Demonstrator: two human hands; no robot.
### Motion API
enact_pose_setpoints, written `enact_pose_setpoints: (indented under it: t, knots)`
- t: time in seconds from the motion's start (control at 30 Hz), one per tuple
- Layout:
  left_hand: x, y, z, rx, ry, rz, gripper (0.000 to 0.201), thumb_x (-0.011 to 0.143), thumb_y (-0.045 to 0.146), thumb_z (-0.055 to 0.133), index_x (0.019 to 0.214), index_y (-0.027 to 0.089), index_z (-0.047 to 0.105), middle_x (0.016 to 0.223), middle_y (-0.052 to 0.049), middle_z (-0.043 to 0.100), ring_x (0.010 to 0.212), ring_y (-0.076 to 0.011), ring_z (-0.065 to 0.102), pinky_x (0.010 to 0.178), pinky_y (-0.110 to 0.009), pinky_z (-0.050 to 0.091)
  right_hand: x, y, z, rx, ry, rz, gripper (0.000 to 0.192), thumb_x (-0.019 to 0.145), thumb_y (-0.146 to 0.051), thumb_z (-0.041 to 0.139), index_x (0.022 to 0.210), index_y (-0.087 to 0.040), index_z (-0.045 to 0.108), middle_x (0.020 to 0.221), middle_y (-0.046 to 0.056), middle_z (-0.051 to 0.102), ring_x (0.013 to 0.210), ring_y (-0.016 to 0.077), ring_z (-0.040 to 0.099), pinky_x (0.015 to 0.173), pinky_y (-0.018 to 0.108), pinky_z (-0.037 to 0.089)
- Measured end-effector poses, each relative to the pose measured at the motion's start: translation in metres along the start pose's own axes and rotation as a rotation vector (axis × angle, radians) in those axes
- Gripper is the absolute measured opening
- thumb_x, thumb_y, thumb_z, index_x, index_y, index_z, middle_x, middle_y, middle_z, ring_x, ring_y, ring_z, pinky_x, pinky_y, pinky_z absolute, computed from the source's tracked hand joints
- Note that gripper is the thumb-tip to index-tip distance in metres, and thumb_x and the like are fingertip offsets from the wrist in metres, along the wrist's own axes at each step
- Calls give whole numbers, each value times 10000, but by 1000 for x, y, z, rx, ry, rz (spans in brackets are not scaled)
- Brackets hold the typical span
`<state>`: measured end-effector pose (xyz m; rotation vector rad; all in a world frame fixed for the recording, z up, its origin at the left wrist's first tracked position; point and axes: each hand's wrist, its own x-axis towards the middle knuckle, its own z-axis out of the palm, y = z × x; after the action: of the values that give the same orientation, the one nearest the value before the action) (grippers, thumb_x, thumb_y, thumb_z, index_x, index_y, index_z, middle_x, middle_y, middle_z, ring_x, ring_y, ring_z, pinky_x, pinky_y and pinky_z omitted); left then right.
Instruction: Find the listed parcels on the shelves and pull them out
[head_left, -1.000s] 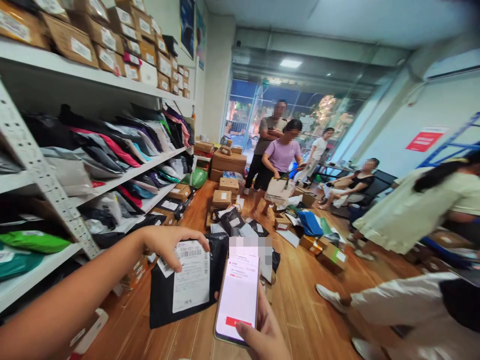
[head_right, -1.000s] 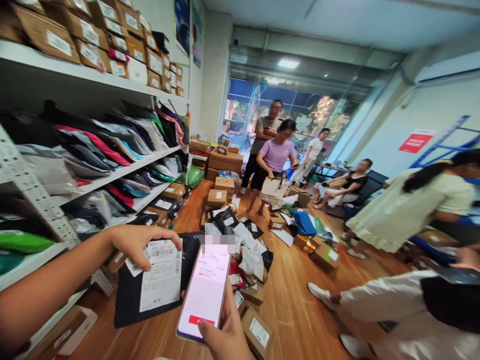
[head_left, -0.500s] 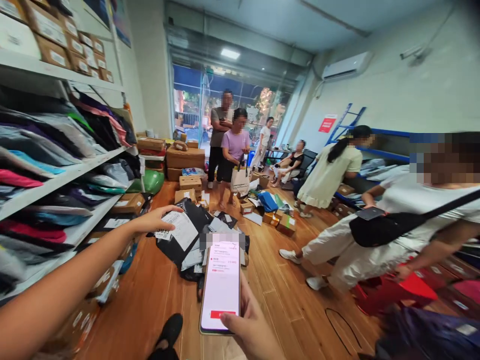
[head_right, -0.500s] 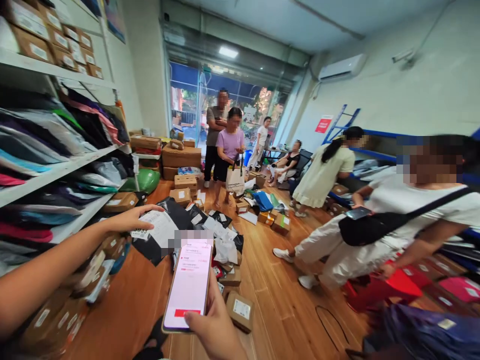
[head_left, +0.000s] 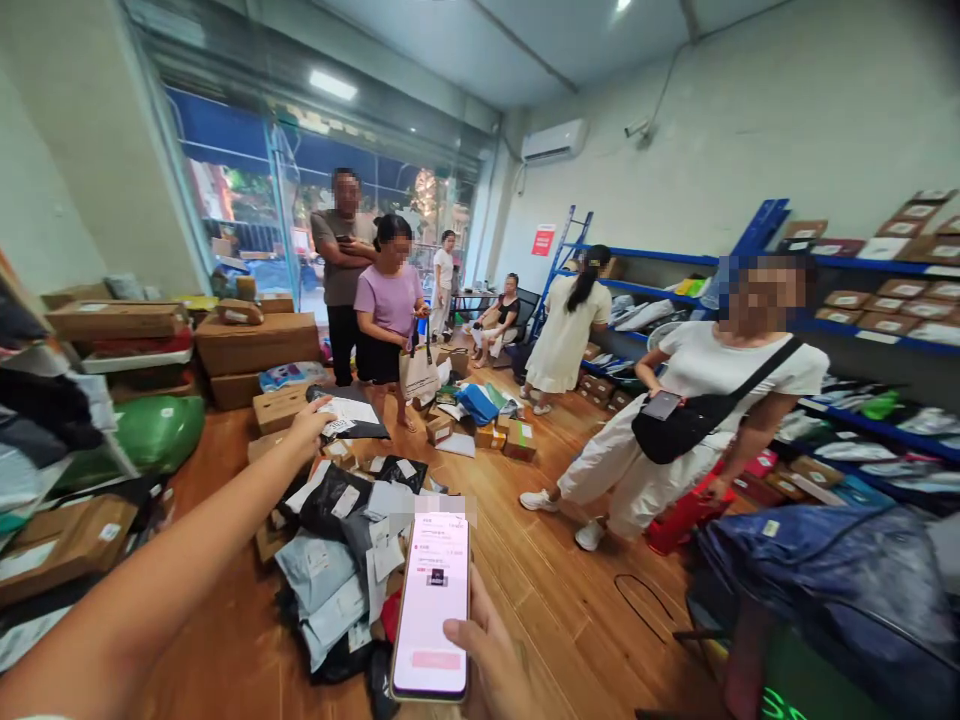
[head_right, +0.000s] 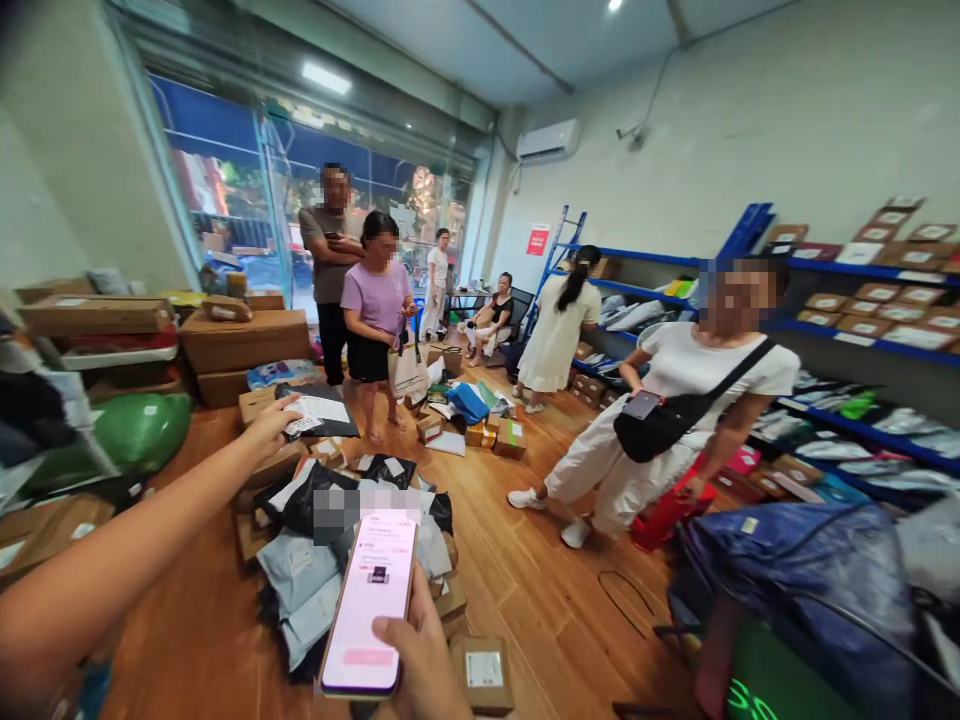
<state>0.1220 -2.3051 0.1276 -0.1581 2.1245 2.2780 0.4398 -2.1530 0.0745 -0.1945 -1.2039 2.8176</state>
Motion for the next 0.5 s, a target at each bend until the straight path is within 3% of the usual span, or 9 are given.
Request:
enact_pose_setpoints:
  t: [0.1,0.27,0.5]
  knots:
    - [44,3,15,-67,33,-12,448,748,-54,489,1158,127,501,733,26,566,560,-60,528,531,-184,457,35,-3,13,24,159,-43,465,632,-352,720,1044,-202,564,923,40,719,798,193,640,704,296,466]
    - [102,-1,31,-118,86,-3,411,795,60,543,1191,153,482,889,-15,594,652,-86,555,566,-218,486,85,-1,21,66,459,-36,530,582,-525,735,977,-196,603,816,33,722,706,185,632,663,299,476]
    - [144,-7,45,-138,88,-5,252,811,97,553,1060,133,541,926,-17,581,689,-86,551,578,-218,487,134,8,13,118,625,45,528,620,-689,603,745,-175,612,527,-14,608,472,129,519,487,240,397]
